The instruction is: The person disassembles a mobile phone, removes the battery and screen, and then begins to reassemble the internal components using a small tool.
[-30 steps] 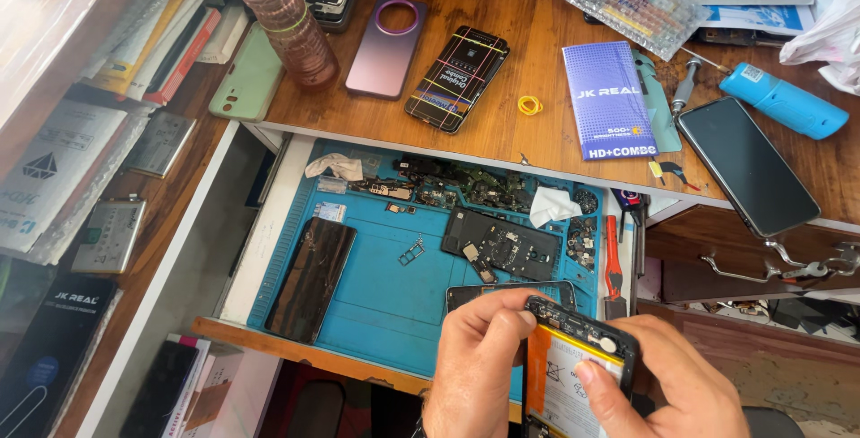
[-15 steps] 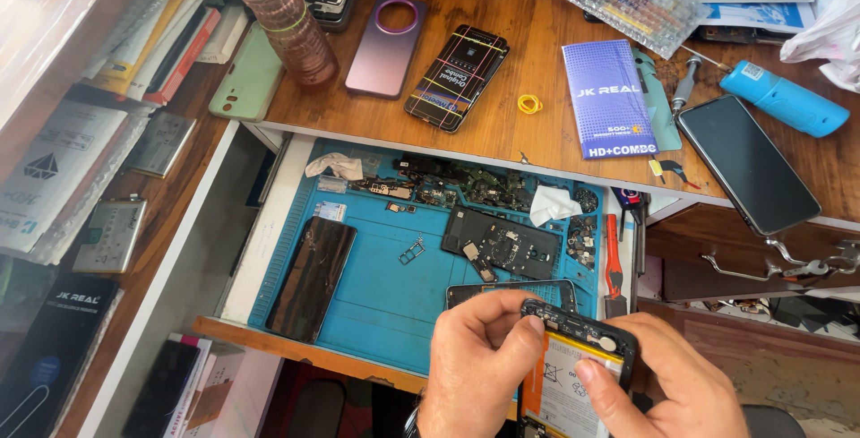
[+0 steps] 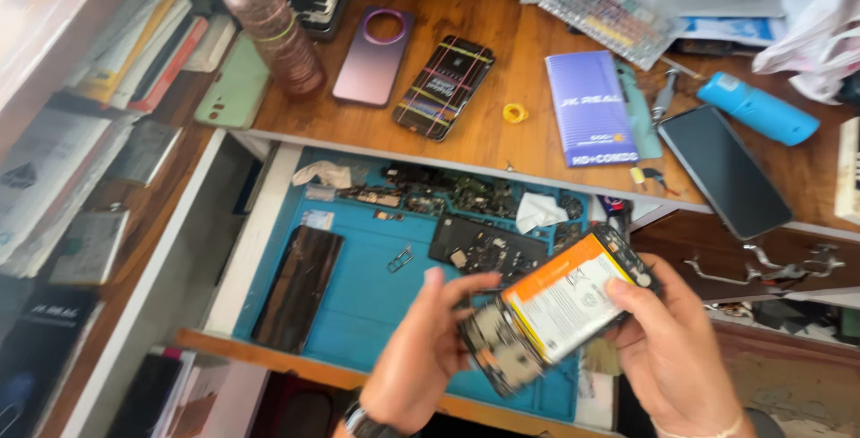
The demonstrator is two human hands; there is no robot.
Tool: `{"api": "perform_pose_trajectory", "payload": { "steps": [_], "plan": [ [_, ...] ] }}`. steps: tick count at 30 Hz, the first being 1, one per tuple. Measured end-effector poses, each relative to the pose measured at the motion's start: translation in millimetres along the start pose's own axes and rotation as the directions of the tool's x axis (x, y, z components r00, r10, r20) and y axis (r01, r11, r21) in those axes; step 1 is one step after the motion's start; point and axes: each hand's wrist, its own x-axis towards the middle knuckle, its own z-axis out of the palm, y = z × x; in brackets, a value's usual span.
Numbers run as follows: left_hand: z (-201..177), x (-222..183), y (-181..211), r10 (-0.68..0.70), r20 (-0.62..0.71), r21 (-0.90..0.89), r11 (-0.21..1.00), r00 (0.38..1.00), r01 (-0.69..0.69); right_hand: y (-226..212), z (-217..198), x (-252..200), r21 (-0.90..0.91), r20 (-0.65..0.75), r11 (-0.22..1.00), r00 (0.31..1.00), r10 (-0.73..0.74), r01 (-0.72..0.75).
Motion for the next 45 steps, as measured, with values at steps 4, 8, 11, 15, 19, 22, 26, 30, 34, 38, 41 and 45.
{"api": "perform_pose_trajectory", "payload": {
  "steps": [4, 8, 11, 15, 19, 22, 26, 30, 34, 38, 41, 45],
  "plan": [
    [-2, 2, -13, 0.098, 0.017, -0.181, 0.979, 0.995, -0.094, 7, 8, -5, 0.03, -0.038, 0.991, 0.99, 0.133, -0.132],
    [-2, 6, -20, 0.299, -0.03, -0.148, 0.942, 0.954, -0.3, 30, 11, -12, 0.008, -0.054, 0.946, 0.945, 0.323, -0.323],
    [3, 12, -24, 0.34, -0.074, -0.236, 0.908, 0.938, -0.347, 60, -2, -11, -0.005, 0.087, 0.967, 0.963, 0.254, -0.255],
    [3, 18, -28, 0.26, -0.106, -0.361, 0.889, 0.96, -0.281, 88, -16, -11, -0.015, 0.217, 0.932, 0.909, 0.356, -0.361],
    [4, 18, -26, 0.311, -0.096, -0.341, 0.882, 0.945, -0.325, 97, -6, -19, -0.006, 0.26, 0.89, 0.859, 0.442, -0.456],
    [7, 15, -19, 0.271, -0.015, -0.326, 0.909, 0.963, -0.261, 95, 4, -22, -0.013, 0.208, 0.866, 0.846, 0.491, -0.5],
    [9, 12, -12, 0.243, 0.012, -0.333, 0.915, 0.97, -0.226, 91, 15, -26, -0.066, 0.165, 0.849, 0.833, 0.527, -0.524],
    [7, 10, -9, 0.203, 0.02, -0.373, 0.91, 0.979, -0.181, 92, 21, -27, -0.074, 0.139, 0.816, 0.805, 0.577, -0.573],
    [2, 8, -10, 0.202, -0.016, -0.382, 0.904, 0.979, -0.193, 101, 15, -27, -0.168, 0.173, 0.808, 0.79, 0.588, -0.565],
    [-7, 5, -10, 0.278, 0.106, -0.483, 0.854, 0.955, -0.195, 86, -8, -13, -0.443, 0.39, 0.833, 0.765, 0.511, -0.33],
    [-21, -4, -7, 0.373, 0.065, -0.458, 0.835, 0.926, -0.304, 63, -18, 6, -0.51, 0.262, 0.86, 0.954, 0.144, 0.01],
    [-39, -15, 6, 0.376, -0.338, -0.347, 0.802, 0.863, -0.486, 41, -16, 30, -0.761, 0.616, 0.161, 0.778, -0.122, 0.628]
  ]
}}
